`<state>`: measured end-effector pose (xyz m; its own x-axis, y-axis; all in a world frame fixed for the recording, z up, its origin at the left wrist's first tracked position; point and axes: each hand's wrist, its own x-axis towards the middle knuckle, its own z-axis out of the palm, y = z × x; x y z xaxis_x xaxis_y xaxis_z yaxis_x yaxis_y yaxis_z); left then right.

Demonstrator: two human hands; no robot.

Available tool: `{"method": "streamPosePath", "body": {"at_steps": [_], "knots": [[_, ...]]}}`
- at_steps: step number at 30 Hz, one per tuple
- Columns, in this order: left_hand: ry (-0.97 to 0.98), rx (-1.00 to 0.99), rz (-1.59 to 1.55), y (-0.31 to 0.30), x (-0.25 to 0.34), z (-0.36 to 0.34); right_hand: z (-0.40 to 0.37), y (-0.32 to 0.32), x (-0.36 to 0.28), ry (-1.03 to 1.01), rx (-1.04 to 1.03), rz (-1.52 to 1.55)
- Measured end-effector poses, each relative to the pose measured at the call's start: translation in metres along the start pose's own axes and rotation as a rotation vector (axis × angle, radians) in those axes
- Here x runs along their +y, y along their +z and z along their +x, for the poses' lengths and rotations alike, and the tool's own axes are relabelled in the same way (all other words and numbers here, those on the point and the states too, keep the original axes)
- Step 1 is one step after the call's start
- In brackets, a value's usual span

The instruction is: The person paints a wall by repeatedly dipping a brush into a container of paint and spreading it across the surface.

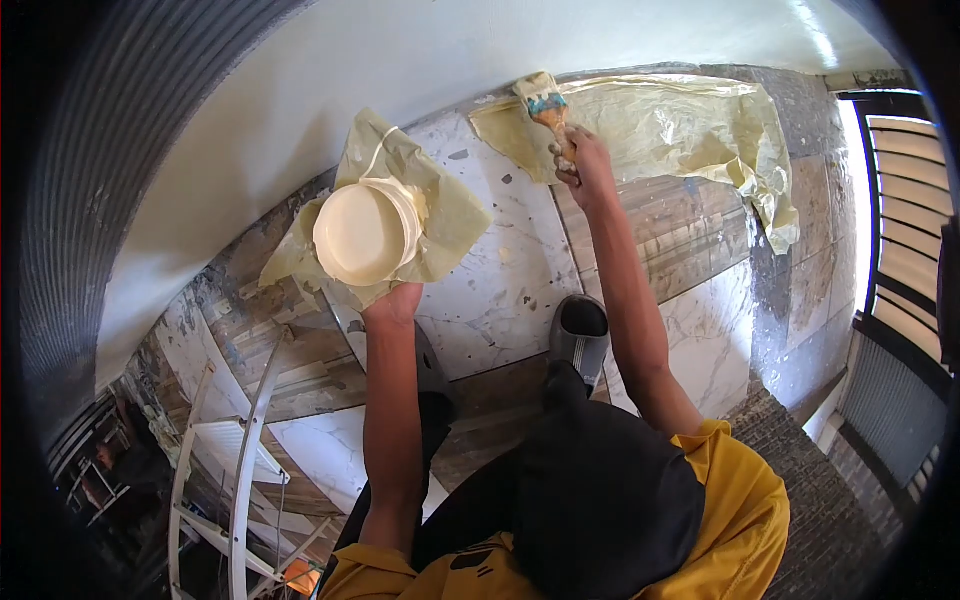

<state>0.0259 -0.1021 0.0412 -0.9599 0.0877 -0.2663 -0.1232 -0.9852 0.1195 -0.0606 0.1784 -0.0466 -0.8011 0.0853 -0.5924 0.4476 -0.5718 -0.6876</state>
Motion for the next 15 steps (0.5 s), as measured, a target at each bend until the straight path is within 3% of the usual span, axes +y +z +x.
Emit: {"method": "streamPosePath", "body": {"at_steps": [4,7,11,13,15], "knots": [[-0.015,-0.052,-0.023,-0.006,0.003,0.0,-0.016,0.015,-0.023,-0.168,-0.116,0.03],[0.012,-0.045,0.024,-0.009,0.004,0.0,-0.058,0.014,-0.042,-0.22,-0.049,0.066],[0.02,-0.013,0.01,-0.012,0.004,0.002,-0.085,-0.005,-0.033,-0.093,0.0,0.089],[-0.045,-0.108,-0.108,-0.019,0.005,0.004,-0.072,-0.013,-0.012,-0.048,0.009,0.075],[-0.032,-0.08,-0.088,-0.021,0.003,0.005,-0.054,-0.011,0.002,0.022,-0.009,0.07]]}}
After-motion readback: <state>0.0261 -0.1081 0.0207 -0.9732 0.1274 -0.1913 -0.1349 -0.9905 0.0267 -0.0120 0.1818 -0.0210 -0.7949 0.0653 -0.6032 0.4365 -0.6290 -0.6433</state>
